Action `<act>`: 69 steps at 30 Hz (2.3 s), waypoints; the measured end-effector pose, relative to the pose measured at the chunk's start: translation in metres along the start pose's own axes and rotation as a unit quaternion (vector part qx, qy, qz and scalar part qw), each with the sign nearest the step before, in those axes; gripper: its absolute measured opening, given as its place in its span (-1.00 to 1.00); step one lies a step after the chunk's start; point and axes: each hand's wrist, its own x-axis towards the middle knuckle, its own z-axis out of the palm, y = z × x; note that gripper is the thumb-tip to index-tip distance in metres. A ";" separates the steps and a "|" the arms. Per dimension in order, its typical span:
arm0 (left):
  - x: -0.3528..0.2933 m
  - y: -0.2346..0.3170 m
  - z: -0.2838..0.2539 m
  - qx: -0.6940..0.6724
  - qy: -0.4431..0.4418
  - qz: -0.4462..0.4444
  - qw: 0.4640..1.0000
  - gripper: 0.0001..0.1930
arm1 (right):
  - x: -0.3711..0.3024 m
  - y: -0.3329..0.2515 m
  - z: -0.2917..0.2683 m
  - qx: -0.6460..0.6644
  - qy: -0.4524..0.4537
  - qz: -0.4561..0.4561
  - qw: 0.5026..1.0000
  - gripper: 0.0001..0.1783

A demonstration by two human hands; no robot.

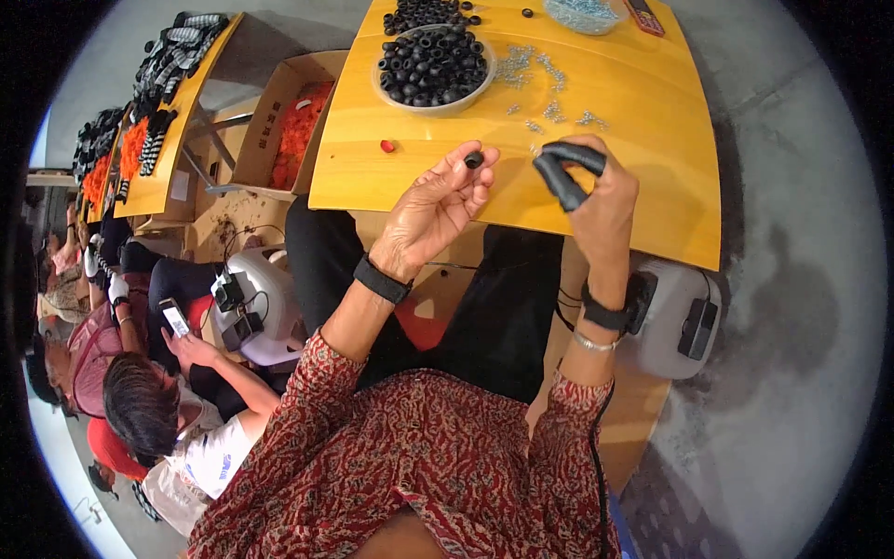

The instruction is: The person assembles black plastic components by repeatedly inserting small black pieces into curved fittings by hand.

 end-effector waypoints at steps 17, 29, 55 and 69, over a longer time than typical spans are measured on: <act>-0.017 -0.009 0.011 0.082 -0.033 0.044 0.995 -0.76 | -0.039 -0.026 0.024 0.018 -0.032 -0.001 0.999 -0.83; -0.021 -0.020 0.009 0.170 -0.009 0.079 0.982 -0.75 | -0.045 -0.029 0.021 -0.060 -0.036 -0.007 0.997 -0.80; -0.029 -0.008 -0.010 0.124 0.042 -0.032 0.991 -0.78 | -0.035 -0.008 0.030 0.027 -0.092 -0.023 0.995 -0.82; -0.015 0.005 -0.011 -0.025 0.115 0.005 0.993 -0.77 | 0.000 -0.010 0.045 0.046 -0.187 0.045 0.980 -0.85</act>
